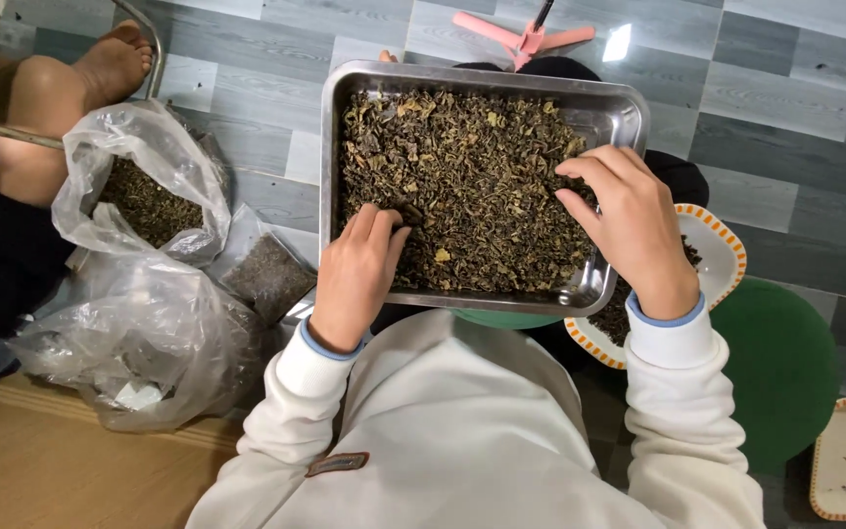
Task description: Manually sorting dried tea leaves by picking out stems and impurities from a metal tray and placing them into a bowl.
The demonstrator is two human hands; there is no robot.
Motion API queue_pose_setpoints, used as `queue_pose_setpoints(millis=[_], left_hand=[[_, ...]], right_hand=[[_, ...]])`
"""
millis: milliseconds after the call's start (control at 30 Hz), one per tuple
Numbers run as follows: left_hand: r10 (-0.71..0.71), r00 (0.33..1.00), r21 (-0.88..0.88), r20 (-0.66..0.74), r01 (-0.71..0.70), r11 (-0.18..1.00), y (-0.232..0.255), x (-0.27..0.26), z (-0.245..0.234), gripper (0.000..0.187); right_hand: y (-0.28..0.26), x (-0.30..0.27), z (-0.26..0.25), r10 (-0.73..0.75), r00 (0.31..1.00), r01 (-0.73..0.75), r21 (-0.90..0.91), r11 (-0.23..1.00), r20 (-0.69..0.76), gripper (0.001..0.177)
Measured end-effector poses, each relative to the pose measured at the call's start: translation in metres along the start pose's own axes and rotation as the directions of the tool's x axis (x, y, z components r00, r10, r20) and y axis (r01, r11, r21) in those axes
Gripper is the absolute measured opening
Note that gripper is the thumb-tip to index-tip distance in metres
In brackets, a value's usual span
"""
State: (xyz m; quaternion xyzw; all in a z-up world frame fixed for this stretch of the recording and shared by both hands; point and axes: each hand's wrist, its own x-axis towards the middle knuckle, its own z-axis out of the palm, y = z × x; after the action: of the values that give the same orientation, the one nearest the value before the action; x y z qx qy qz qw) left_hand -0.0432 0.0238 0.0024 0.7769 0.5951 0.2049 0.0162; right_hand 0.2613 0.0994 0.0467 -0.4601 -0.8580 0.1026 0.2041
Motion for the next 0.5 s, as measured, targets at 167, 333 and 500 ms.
queue_pose_setpoints(millis=[167,333,500], left_hand=[[-0.032,0.999,-0.033,-0.037,0.031,0.999,-0.008,-0.011,-0.009,0.013],[-0.051,0.994,0.062,-0.094,0.057,0.996,-0.033,-0.014,-0.009,0.014],[-0.025,0.99,0.119,-0.137,0.042,0.992,-0.05,0.003,-0.019,0.021]], right_hand=[[0.002,0.002,0.008,0.01,0.999,-0.011,0.019,1.0,0.039,0.021],[0.002,0.002,0.011,0.001,1.0,-0.003,0.082,0.997,0.025,0.02],[0.003,0.0,0.011,0.019,1.0,-0.018,0.16,0.987,-0.003,0.019]])
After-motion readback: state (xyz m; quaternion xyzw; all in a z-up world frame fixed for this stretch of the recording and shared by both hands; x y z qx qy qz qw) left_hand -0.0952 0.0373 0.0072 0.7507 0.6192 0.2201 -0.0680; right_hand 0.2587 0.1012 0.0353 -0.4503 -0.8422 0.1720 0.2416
